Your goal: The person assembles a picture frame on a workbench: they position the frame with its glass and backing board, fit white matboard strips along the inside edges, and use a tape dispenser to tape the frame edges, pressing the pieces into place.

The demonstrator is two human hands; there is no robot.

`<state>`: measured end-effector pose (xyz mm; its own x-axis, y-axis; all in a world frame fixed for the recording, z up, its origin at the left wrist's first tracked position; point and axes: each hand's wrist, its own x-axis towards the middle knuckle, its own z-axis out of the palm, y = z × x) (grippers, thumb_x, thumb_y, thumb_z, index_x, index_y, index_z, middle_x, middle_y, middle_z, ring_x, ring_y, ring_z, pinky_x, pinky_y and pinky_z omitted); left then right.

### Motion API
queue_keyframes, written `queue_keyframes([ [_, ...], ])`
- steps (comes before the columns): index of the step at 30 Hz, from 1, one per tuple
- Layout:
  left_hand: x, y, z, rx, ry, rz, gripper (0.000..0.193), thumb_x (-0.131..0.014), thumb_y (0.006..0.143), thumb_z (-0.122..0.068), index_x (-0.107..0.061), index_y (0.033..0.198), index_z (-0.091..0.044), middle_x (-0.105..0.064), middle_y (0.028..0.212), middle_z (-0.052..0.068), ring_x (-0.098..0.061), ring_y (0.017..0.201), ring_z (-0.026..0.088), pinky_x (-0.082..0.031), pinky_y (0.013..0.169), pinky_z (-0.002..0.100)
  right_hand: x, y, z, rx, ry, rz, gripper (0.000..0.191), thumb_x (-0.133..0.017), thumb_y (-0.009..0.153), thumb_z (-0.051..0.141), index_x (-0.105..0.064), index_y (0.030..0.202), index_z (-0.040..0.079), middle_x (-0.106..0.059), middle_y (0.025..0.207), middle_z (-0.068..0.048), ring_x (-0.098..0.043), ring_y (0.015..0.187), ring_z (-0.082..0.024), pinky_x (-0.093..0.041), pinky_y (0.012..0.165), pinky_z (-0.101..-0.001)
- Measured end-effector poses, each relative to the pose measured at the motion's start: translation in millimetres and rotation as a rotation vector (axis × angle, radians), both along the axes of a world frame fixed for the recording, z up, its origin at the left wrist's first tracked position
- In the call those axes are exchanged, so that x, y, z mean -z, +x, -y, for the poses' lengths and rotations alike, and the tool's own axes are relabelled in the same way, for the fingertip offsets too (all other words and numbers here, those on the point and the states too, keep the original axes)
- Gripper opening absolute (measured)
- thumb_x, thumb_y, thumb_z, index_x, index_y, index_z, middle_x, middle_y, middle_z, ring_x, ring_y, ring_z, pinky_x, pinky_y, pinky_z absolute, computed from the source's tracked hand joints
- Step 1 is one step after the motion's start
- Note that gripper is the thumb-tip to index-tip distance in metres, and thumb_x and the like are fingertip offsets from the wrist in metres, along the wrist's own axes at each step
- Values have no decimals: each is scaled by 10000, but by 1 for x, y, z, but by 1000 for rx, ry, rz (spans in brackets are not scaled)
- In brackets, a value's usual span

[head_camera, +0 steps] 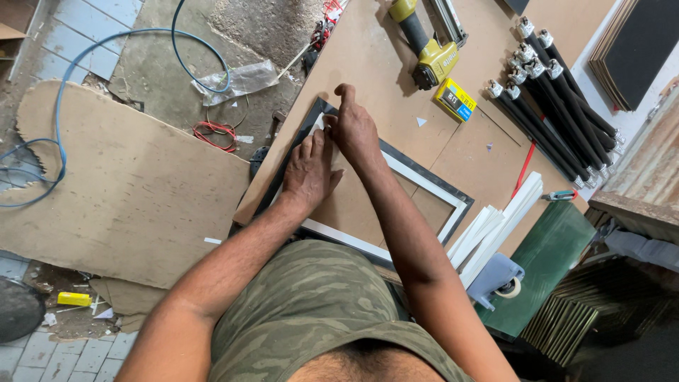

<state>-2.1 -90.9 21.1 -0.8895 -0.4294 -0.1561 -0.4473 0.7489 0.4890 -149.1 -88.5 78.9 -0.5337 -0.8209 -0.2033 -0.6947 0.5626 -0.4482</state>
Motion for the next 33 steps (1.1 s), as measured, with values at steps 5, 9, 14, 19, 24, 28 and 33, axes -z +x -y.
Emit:
queue_keyframes([
  [5, 5, -1, -2, -14, 56, -25, 869, -683, 901, -419, -299, 1523, 52, -365, 1471, 212, -395, 1281, 353, -367, 1066, 473, -1, 19, -24, 112, -8, -163, 391, -752, 960, 356, -591, 1231, 125, -704, 1022, -157, -701, 885, -344, -551, 733, -445],
  [9, 11, -4, -6, -8, -99, -57, 829, -664, 867, -348, -326, 1481, 92, -378, 1467, 241, -429, 1289, 362, -401, 1060, 472, 3, 37, -56, -112, -166, -345, 403, -626, 989, 441, -694, 1346, 267, -397, 1601, -189, -433, 1392, -382, -354, 1158, -541],
  [14, 7, -6, -12, -67, -26, -73, 802, -687, 902, -361, -353, 1510, 41, -421, 1417, 190, -459, 1272, 349, -429, 1051, 474, 11, 38, -88, 10, -3, -260, 508, -533, 1023, 581, -567, 1500, 408, -135, 1708, -214, -195, 1518, -419, -86, 1228, -621],
  [19, -9, -6, -11, -29, -3, -72, 974, -800, 790, -442, -351, 1503, 47, -413, 1415, 208, -458, 1266, 370, -431, 1026, 485, 5, 36, -114, 97, 59, -263, 508, -539, 1010, 572, -550, 1497, 430, -102, 1687, -267, -149, 1525, -464, -58, 1194, -654],
  [24, -31, -16, -14, 47, -65, -13, 998, -835, 734, -452, -386, 1475, 45, -296, 1571, 243, -450, 1271, 393, -429, 1023, 496, -1, 31, -125, 114, 30, -223, 561, -530, 989, 628, -533, 1502, 401, -79, 1668, -302, -139, 1497, -494, -65, 1176, -670],
  [28, -47, -31, -30, 55, -89, 1, 951, -816, 778, -488, -444, 1472, 44, -284, 1614, 237, -441, 1311, 409, -415, 1043, 525, -9, 21, -167, 108, -129, -335, 647, -537, 968, 675, -538, 1510, 323, -142, 1664, -300, -214, 1474, -470, -148, 1184, -648],
  [33, -43, -32, -56, 72, -89, -33, 946, -742, 863, -608, -499, 1473, 73, -368, 1602, 274, -456, 1324, 494, -409, 1095, 537, -33, 27, -290, 227, -222, -379, 721, -559, 957, 680, -569, 1484, 187, -213, 1681, -261, -301, 1483, -419, -239, 1220, -581],
])
